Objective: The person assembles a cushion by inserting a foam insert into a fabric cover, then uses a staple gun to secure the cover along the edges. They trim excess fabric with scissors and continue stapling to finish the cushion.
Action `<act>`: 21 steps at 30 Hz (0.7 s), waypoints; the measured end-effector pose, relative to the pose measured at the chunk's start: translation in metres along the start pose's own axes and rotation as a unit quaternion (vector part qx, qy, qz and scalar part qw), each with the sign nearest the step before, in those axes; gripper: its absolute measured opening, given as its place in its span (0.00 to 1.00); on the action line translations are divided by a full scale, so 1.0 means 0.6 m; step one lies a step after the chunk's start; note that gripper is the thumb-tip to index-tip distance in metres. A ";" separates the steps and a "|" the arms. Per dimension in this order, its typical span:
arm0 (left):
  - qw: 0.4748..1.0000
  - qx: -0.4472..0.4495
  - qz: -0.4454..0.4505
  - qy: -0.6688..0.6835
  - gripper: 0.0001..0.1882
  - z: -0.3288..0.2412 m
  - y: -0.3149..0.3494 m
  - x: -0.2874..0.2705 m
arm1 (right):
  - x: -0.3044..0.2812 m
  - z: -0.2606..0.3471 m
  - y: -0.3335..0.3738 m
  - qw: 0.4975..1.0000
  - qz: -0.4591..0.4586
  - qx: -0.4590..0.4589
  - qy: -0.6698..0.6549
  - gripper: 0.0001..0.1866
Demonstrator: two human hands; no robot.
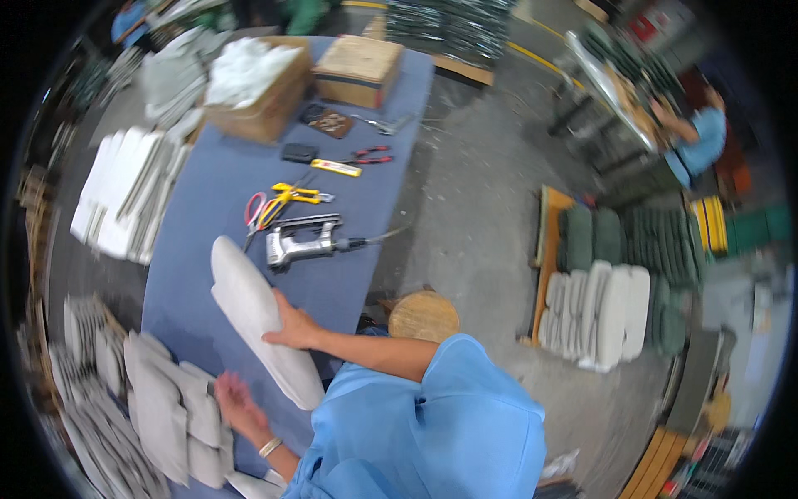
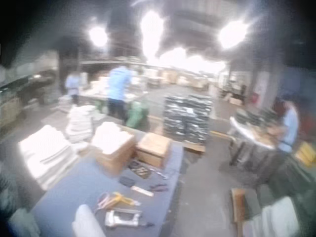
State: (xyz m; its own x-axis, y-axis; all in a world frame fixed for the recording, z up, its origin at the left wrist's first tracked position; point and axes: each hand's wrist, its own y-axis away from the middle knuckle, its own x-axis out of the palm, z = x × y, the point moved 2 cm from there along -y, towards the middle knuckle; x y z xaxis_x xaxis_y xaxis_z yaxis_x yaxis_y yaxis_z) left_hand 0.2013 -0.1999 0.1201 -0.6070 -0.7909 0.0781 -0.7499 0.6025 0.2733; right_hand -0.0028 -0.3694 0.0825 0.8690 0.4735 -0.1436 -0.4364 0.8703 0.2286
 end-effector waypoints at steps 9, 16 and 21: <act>0.851 -0.083 -0.277 0.439 0.42 0.063 -0.364 -0.609 | 0.044 0.026 0.057 0.996 -0.059 0.065 -0.005 0.61; 0.895 -0.060 -0.179 0.405 0.43 0.062 -0.441 -0.604 | 0.057 0.008 0.097 0.982 -0.164 0.083 0.051 0.61; 0.978 -0.018 -0.109 0.175 0.42 -0.053 -0.413 -0.527 | 0.084 -0.039 0.090 0.966 -0.255 0.016 0.025 0.62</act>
State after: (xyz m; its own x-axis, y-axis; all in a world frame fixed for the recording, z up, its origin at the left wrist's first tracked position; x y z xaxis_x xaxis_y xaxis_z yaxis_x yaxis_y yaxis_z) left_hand 0.5875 -0.1029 0.0579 -0.3007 -0.8923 0.3366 -0.8383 0.4156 0.3528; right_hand 0.0118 -0.2953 0.0652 0.9564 -0.0099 -0.2919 0.0543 0.9880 0.1444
